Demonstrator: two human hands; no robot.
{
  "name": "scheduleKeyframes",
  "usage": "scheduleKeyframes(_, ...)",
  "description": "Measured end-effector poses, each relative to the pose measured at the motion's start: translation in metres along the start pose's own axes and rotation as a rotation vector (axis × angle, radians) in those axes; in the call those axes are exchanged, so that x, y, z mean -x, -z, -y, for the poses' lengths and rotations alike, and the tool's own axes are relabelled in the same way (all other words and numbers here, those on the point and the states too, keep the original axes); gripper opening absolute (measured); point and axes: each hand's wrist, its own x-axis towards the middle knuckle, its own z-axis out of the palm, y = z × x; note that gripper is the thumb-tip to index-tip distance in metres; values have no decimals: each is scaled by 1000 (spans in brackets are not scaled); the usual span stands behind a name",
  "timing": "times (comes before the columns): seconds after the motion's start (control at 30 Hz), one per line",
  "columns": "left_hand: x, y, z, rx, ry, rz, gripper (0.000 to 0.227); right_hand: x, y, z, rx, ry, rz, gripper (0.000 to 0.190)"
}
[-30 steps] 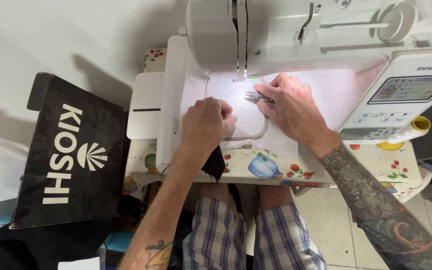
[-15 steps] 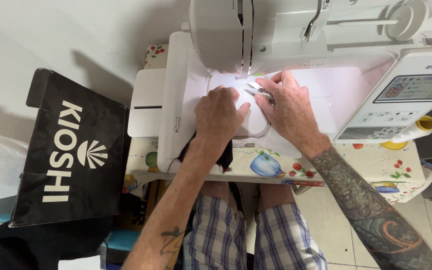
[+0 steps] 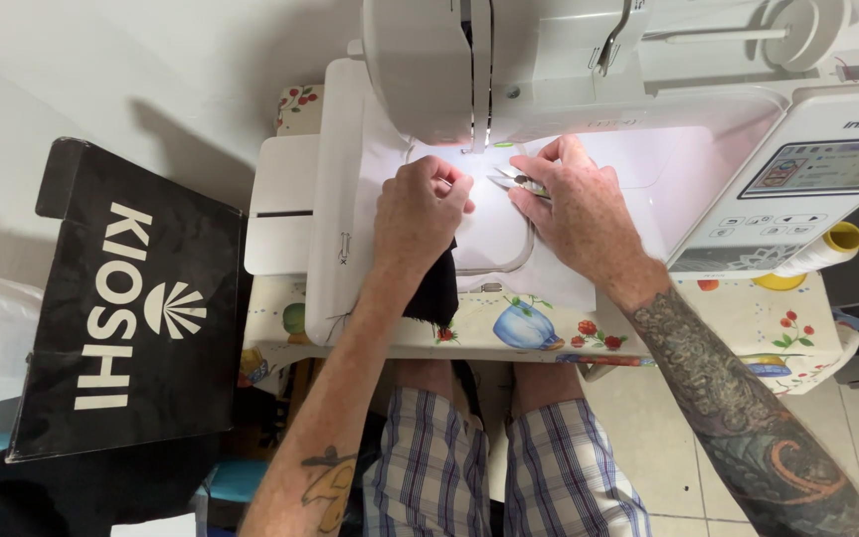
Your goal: Operating an embroidery machine to attach patches to fabric
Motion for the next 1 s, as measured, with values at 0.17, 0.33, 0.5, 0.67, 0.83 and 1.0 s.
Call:
scheduleKeyframes(0.17, 3, 10, -2, 45, 29, 51, 12, 4, 10, 8, -1, 26, 34, 31)
scheduleKeyframes(0.33, 22, 37, -11, 98, 44, 100, 14, 28, 37, 38, -194, 14, 216, 27)
scheduleKeyframes(0.5, 56, 64, -19, 216, 42, 114, 16, 32, 54, 49, -42, 145, 368, 25)
scheduleKeyframes(0.67, 65, 70, -20, 193, -77, 58, 13, 31, 56, 54, -5, 205, 439, 24)
scheduleKeyframes(0.83, 68, 74, -24, 258, -150, 48, 14, 23, 37, 31, -96, 189, 453, 29)
scheduleKeyframes(1.0, 69, 74, -21, 331, -216, 84, 7, 20, 40, 30, -12, 272, 437, 31)
